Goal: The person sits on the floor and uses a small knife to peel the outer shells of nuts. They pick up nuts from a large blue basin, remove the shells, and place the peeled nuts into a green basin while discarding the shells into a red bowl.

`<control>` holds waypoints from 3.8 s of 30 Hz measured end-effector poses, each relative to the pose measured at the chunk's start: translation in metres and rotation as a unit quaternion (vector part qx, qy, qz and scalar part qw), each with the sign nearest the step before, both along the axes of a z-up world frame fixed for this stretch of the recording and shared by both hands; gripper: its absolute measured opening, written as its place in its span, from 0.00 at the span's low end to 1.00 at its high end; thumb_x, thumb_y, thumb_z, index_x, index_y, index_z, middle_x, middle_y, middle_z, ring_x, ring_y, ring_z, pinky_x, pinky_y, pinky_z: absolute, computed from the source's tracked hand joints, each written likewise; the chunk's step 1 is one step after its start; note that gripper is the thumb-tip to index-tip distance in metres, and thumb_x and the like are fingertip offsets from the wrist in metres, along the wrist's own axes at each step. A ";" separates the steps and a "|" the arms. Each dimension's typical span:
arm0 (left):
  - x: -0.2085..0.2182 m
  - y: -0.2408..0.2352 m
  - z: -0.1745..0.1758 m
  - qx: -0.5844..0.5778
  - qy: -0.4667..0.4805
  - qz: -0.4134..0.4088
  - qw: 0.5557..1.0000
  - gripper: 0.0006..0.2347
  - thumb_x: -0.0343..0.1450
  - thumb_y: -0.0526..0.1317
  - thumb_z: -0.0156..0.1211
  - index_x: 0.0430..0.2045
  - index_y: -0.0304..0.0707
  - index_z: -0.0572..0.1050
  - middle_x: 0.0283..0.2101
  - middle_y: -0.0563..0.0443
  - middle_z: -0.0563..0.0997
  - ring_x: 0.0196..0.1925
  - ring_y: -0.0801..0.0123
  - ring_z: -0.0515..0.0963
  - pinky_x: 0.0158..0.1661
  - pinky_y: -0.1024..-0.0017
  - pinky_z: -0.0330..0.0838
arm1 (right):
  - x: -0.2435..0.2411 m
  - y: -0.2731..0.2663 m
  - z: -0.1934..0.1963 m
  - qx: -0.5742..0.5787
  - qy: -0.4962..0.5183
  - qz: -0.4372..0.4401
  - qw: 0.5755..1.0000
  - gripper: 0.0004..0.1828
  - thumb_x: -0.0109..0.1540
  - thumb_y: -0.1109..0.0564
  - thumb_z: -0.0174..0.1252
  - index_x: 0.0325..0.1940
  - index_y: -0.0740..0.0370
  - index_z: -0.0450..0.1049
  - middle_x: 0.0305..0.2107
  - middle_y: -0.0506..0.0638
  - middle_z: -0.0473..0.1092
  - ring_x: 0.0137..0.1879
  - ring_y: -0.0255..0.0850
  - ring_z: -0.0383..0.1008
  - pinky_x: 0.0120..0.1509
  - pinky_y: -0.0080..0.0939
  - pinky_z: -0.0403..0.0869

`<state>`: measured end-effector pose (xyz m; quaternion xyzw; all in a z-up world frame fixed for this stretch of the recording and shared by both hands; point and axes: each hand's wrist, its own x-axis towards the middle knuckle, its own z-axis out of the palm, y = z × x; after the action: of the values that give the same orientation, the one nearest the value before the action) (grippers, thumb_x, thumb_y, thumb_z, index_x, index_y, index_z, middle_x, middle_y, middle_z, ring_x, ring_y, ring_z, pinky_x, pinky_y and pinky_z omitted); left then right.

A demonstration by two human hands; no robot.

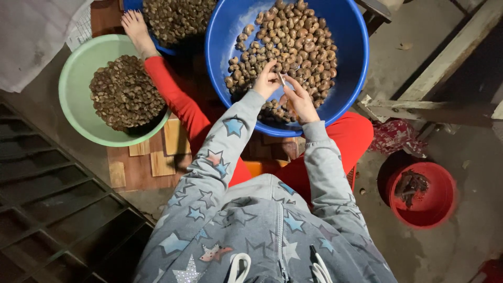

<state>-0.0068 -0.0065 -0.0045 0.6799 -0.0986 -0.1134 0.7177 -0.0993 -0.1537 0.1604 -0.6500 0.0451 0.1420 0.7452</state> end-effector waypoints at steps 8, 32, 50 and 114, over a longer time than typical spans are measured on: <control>-0.004 -0.003 0.015 0.019 0.050 0.055 0.997 0.34 0.67 0.27 0.62 0.70 0.44 0.55 0.42 0.47 0.87 0.47 0.68 0.85 0.53 0.84 0.81 | 0.004 -0.009 -0.017 -0.063 -0.011 -0.028 0.998 0.23 0.75 0.51 0.49 0.72 0.61 0.63 0.25 0.59 0.75 0.16 0.36 0.67 0.10 0.31 0.62; 0.000 0.011 0.040 -0.276 0.226 0.023 0.934 0.22 0.70 0.34 0.73 0.55 0.22 0.71 0.43 0.33 0.84 0.41 0.48 0.88 0.44 0.54 0.88 | -0.002 0.000 0.017 0.117 0.051 -0.031 0.991 0.25 0.74 0.52 0.50 0.76 0.51 0.59 0.26 0.62 0.73 0.13 0.39 0.65 0.11 0.30 0.60; -0.008 0.020 0.094 -0.281 0.277 -0.003 0.919 0.12 0.70 0.43 0.69 0.42 0.36 0.80 0.38 0.40 0.87 0.38 0.59 0.89 0.44 0.64 0.87 | 0.003 -0.017 0.010 0.181 0.054 -0.034 0.981 0.24 0.75 0.49 0.45 0.74 0.58 0.62 0.28 0.63 0.72 0.16 0.39 0.64 0.12 0.33 0.61; 0.009 -0.004 0.042 -0.192 0.144 0.006 0.971 0.14 0.71 0.37 0.69 0.50 0.41 0.79 0.42 0.42 0.85 0.35 0.57 0.89 0.38 0.63 0.89 | 0.008 -0.009 0.025 0.160 0.031 -0.073 0.984 0.26 0.75 0.48 0.44 0.77 0.56 0.55 0.29 0.63 0.71 0.16 0.39 0.63 0.11 0.32 0.59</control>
<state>0.0023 -0.0106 0.0371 0.5066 -0.0104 -0.1849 0.8420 -0.0918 -0.1626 0.1856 -0.5129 0.0924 0.1129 0.8459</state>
